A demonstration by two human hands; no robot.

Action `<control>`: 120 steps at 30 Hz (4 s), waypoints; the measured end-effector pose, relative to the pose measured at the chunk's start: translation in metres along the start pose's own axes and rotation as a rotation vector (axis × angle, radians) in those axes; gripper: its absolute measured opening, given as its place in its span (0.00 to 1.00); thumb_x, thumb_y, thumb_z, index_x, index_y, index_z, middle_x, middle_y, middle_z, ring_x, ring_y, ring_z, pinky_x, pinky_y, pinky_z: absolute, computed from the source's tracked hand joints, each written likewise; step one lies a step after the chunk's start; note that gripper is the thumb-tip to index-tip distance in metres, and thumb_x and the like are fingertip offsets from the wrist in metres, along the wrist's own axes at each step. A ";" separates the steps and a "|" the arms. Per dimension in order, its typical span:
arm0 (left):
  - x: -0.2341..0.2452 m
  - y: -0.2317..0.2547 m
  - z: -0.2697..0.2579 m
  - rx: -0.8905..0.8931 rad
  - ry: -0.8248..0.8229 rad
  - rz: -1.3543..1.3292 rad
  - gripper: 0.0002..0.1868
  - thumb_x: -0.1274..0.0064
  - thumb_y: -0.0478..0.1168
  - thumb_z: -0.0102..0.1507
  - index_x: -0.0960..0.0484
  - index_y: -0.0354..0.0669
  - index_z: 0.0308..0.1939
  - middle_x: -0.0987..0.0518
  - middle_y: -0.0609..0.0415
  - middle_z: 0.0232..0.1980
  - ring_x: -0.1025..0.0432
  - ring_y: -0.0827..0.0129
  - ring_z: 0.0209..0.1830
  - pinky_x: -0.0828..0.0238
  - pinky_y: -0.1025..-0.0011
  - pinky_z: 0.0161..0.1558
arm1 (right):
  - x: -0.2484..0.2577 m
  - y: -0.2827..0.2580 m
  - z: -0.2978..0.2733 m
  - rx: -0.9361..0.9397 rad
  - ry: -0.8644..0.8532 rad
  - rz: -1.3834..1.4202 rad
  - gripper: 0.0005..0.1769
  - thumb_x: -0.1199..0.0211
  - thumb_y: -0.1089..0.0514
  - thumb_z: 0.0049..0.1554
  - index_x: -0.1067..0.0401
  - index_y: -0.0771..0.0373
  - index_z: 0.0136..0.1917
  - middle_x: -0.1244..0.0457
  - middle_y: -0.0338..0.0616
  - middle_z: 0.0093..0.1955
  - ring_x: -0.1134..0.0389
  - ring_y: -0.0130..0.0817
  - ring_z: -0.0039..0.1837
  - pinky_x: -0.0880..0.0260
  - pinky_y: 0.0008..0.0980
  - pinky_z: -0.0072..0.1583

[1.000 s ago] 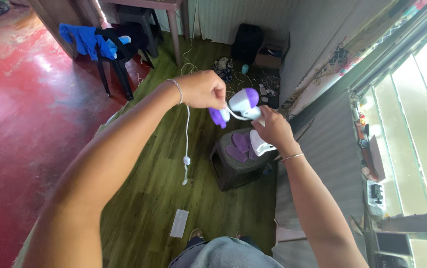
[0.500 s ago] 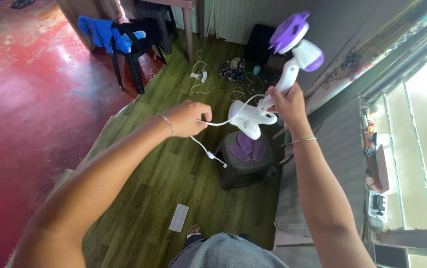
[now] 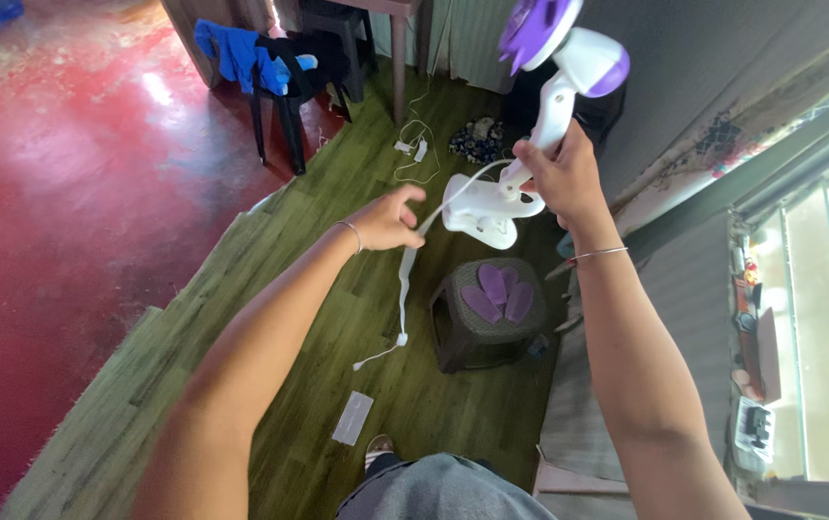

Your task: The person assembles a small purple and white electric fan by attaching four purple fan blades to the central hub. They handle each blade individually, aligning and securing them in place, then adjust the assembled fan head.

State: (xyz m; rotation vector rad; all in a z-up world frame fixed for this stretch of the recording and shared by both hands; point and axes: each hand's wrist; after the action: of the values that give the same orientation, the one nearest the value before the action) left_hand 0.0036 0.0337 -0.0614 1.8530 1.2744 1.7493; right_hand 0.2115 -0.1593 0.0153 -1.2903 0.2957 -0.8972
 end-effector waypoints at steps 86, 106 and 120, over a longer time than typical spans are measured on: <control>0.045 0.045 0.031 -0.155 1.250 -0.884 0.26 0.35 0.57 0.59 0.19 0.33 0.36 0.17 0.51 0.36 0.24 0.70 0.35 0.25 0.66 0.39 | -0.106 -0.017 -0.036 -0.266 -0.235 0.496 0.16 0.44 0.75 0.55 0.39 0.70 0.57 0.32 0.50 0.53 0.27 0.36 0.52 0.22 0.34 0.55; 0.029 0.044 0.021 0.095 0.965 -1.358 0.35 0.36 0.61 0.54 0.23 0.34 0.49 0.19 0.47 0.48 0.20 0.58 0.46 0.18 0.41 0.42 | -0.156 0.114 -0.065 -0.279 -0.420 0.687 0.27 0.38 0.70 0.57 0.36 0.71 0.69 0.39 0.51 0.58 0.37 0.36 0.51 0.35 0.34 0.51; -0.020 -0.009 0.042 0.362 0.810 -0.488 0.34 0.39 0.71 0.53 0.15 0.41 0.28 0.17 0.52 0.28 0.18 0.63 0.29 0.21 0.63 0.35 | -0.133 0.042 -0.072 -0.539 -0.171 0.432 0.50 0.33 0.62 0.51 0.58 0.61 0.78 0.36 0.54 0.62 0.26 0.44 0.53 0.21 0.47 0.52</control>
State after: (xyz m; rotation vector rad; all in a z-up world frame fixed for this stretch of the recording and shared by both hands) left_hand 0.0411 0.0385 -0.0897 0.7888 2.2163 2.1235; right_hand 0.0962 -0.1142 -0.0813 -1.6987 0.6830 -0.3394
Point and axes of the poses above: each hand's wrist, its own z-axis towards the middle knuckle, its own x-axis out of the back of the hand, y = z × x
